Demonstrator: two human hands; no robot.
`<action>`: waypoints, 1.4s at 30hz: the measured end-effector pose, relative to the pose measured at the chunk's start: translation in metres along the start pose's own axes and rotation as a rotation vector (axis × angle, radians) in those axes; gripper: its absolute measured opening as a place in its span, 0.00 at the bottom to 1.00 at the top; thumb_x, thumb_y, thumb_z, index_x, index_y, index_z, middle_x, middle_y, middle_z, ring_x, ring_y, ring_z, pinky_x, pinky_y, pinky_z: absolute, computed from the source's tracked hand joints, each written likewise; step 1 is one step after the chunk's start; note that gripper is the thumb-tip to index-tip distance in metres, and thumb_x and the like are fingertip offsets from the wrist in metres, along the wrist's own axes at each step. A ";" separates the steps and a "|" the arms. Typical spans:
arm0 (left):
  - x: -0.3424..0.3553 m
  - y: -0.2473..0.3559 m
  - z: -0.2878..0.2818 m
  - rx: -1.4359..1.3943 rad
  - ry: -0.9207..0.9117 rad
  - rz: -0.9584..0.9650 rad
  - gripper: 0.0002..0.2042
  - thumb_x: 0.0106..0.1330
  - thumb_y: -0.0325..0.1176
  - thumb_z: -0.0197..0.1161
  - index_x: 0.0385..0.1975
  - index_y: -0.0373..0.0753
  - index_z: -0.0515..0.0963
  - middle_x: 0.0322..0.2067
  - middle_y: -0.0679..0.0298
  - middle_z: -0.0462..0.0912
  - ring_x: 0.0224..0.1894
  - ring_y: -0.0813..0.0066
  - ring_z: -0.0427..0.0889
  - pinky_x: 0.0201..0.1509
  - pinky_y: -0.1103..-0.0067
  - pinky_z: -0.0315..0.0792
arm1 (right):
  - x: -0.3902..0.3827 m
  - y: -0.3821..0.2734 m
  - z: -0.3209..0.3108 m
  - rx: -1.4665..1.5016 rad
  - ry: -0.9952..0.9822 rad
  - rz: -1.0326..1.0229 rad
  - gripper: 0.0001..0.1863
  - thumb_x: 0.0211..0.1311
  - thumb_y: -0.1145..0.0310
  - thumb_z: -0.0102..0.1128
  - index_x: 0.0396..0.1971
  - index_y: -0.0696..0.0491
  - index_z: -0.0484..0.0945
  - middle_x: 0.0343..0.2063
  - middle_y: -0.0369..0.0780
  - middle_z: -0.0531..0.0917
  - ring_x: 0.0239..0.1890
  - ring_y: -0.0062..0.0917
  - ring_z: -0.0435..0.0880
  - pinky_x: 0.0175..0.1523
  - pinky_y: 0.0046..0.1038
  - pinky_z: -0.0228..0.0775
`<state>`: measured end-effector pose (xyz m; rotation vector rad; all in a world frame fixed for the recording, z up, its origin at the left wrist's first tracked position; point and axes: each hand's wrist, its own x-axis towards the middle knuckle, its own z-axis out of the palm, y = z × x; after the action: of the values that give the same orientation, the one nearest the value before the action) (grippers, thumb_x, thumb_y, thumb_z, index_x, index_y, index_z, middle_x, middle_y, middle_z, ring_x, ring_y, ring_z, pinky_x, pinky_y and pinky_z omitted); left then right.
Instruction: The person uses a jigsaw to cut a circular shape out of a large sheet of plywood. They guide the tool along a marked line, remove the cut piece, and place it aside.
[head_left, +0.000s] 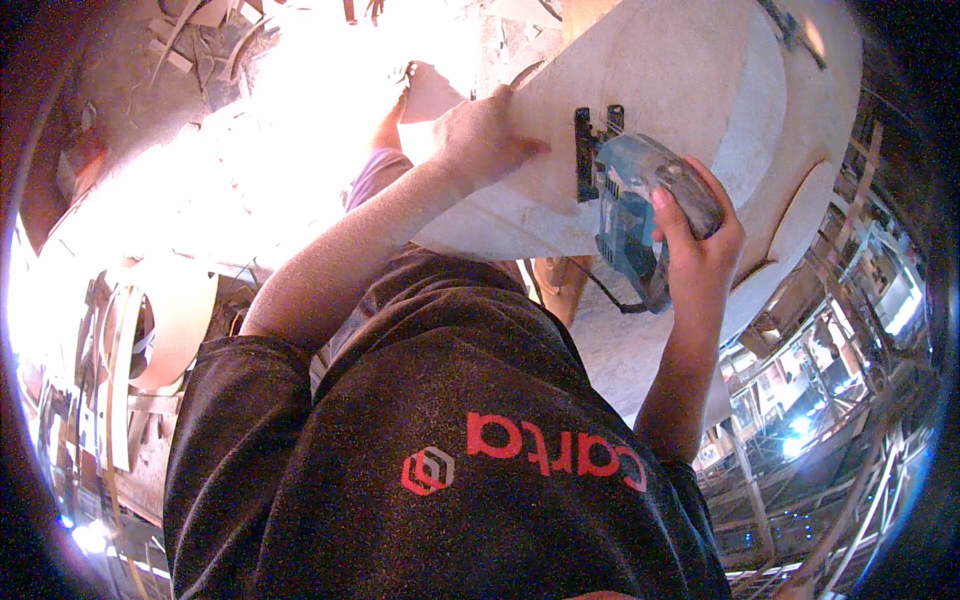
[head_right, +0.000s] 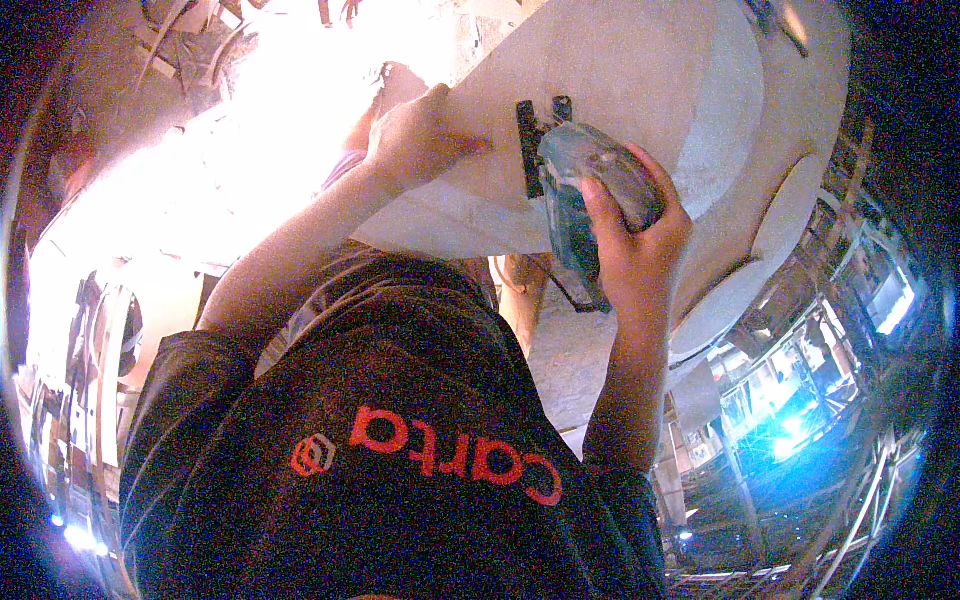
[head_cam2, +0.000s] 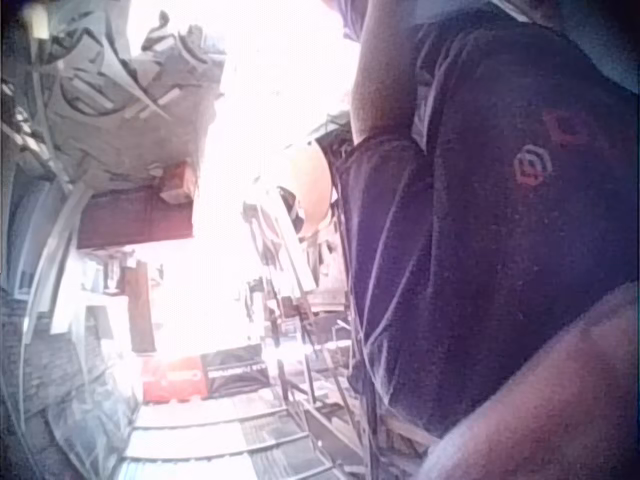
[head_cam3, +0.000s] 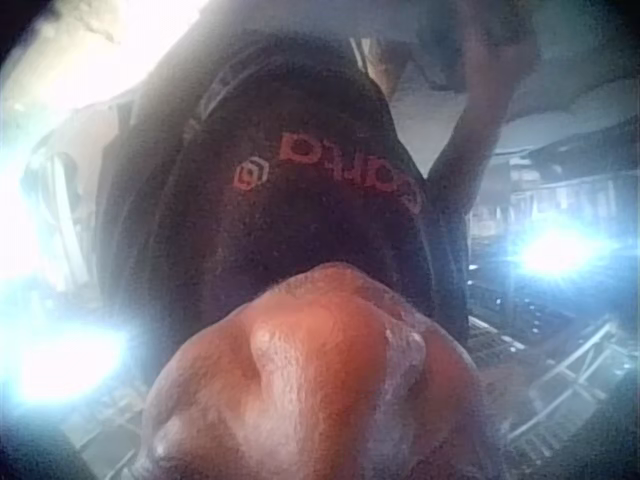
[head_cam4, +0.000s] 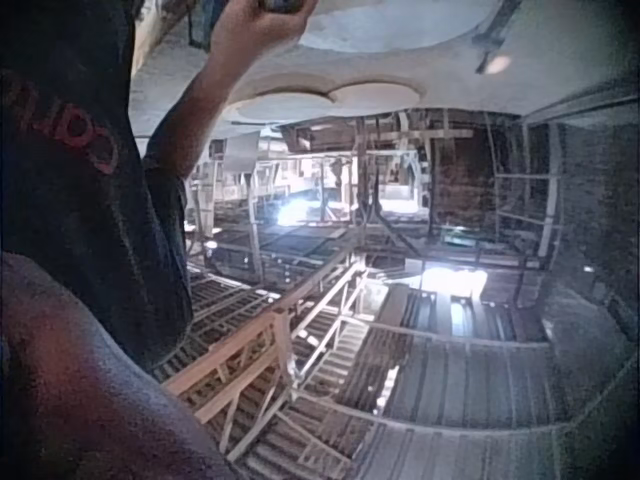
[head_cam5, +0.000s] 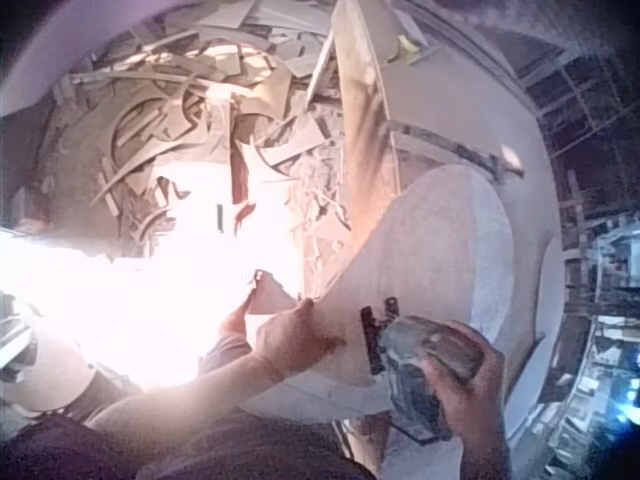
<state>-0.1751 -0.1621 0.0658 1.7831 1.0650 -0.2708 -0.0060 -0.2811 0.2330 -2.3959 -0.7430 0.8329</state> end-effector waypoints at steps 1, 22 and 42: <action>-0.001 -0.001 -0.001 -0.011 -0.003 -0.002 0.41 0.46 0.67 0.74 0.51 0.37 0.76 0.39 0.48 0.87 0.44 0.46 0.87 0.50 0.59 0.79 | -0.001 -0.003 0.000 0.019 0.002 0.039 0.27 0.57 0.66 0.75 0.54 0.63 0.79 0.47 0.47 0.86 0.48 0.31 0.85 0.55 0.31 0.77; -0.001 0.005 -0.005 -0.014 -0.019 -0.005 0.41 0.47 0.68 0.74 0.49 0.37 0.77 0.38 0.47 0.87 0.45 0.46 0.87 0.50 0.57 0.78 | 0.004 -0.020 0.008 0.058 0.079 0.077 0.24 0.61 0.66 0.71 0.53 0.63 0.79 0.32 0.38 0.84 0.26 0.18 0.78 0.31 0.20 0.70; 0.002 0.007 -0.001 0.002 -0.026 -0.005 0.40 0.49 0.69 0.70 0.50 0.38 0.77 0.36 0.47 0.87 0.42 0.47 0.88 0.46 0.58 0.80 | 0.013 -0.028 0.005 0.017 0.064 0.078 0.25 0.62 0.64 0.70 0.54 0.64 0.78 0.27 0.37 0.83 0.25 0.18 0.77 0.31 0.20 0.66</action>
<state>-0.1689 -0.1614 0.0695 1.7745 1.0511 -0.2971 -0.0098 -0.2507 0.2408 -2.4376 -0.6183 0.7868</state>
